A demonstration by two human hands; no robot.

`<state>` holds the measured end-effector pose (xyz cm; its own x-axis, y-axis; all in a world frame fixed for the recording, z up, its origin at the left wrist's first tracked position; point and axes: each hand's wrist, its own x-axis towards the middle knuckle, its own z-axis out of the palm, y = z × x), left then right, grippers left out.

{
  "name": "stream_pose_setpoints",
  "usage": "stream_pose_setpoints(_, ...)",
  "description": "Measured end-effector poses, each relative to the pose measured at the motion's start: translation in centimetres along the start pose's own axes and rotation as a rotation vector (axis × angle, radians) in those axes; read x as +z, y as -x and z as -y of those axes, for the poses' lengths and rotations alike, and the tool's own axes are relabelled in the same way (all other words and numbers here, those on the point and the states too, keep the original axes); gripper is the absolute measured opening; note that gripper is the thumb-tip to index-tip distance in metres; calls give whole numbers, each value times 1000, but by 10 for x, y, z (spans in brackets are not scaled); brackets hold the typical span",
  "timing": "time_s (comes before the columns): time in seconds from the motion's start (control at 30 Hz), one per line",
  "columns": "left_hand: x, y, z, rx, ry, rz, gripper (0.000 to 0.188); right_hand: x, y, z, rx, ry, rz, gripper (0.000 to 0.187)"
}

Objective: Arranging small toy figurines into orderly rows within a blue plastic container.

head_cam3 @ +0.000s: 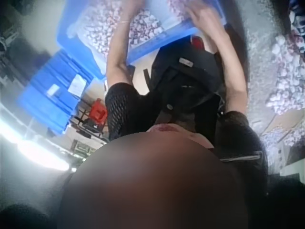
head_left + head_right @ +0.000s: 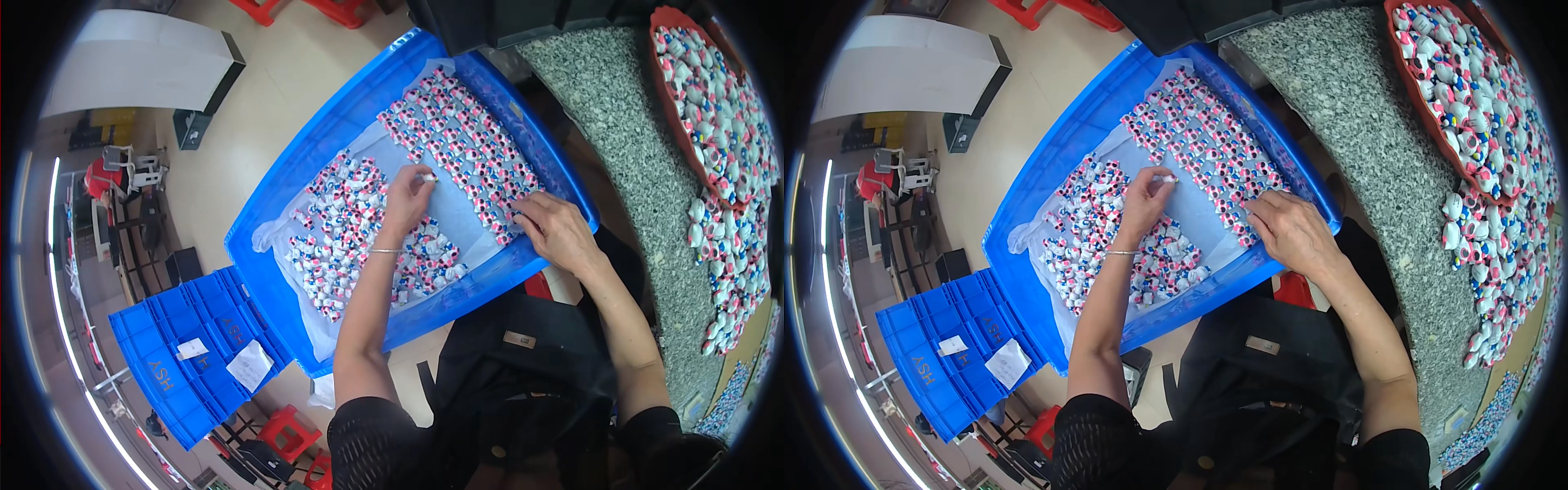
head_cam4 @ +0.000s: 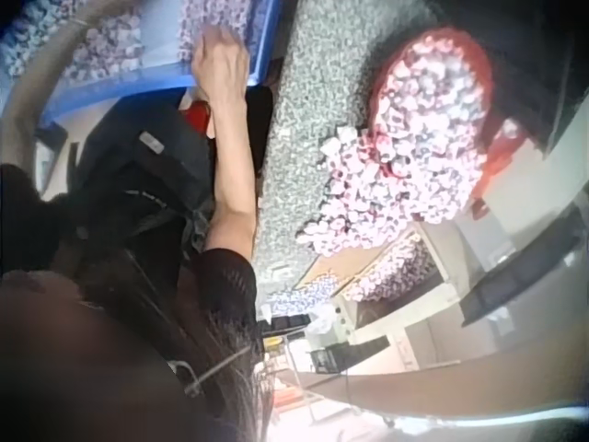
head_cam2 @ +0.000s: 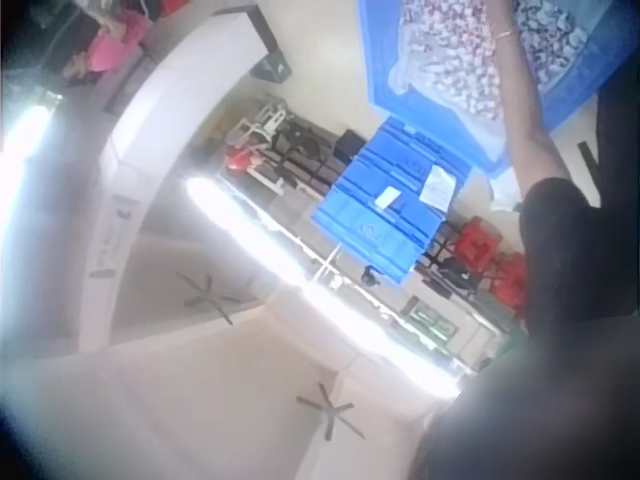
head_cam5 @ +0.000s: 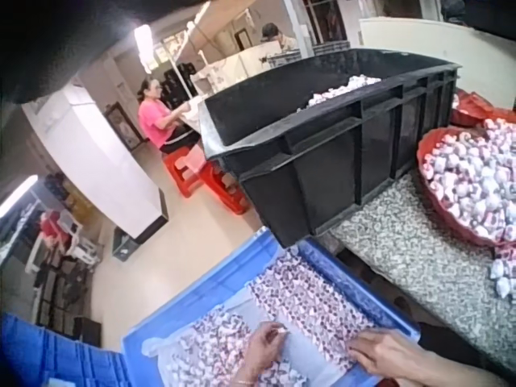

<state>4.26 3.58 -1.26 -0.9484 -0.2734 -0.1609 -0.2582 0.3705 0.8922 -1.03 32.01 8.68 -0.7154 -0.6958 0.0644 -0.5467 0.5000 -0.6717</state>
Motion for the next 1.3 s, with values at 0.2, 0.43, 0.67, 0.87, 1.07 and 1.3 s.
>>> stream_pose_setpoints(0.2, 5, 0, 2, 357, -500, -75, 24, -1, 1, -2, 27, -2, 25, 15)
stream_pose_setpoints(0.43, -3, -11, -8, 317, -408, -231, 24, 3, 1, -2, -8, 10, 8, 18)
stream_pose_setpoints(0.67, -42, 14, -2, 210, -634, -207, 23, 0, -3, -2, 22, 0, 13, 16)
stream_pose_setpoints(0.87, -29, 3, 5, 133, -895, -118, 27, -1, -3, 1, 85, 30, 96, 18)
stream_pose_setpoints(1.07, -38, -19, -6, 70, -815, -113, 37, 22, -33, 11, -128, 117, 207, 19)
stream_pose_setpoints(1.3, -40, -32, 12, 80, -830, 21, 28, 104, -103, 6, -290, 224, 456, 15)
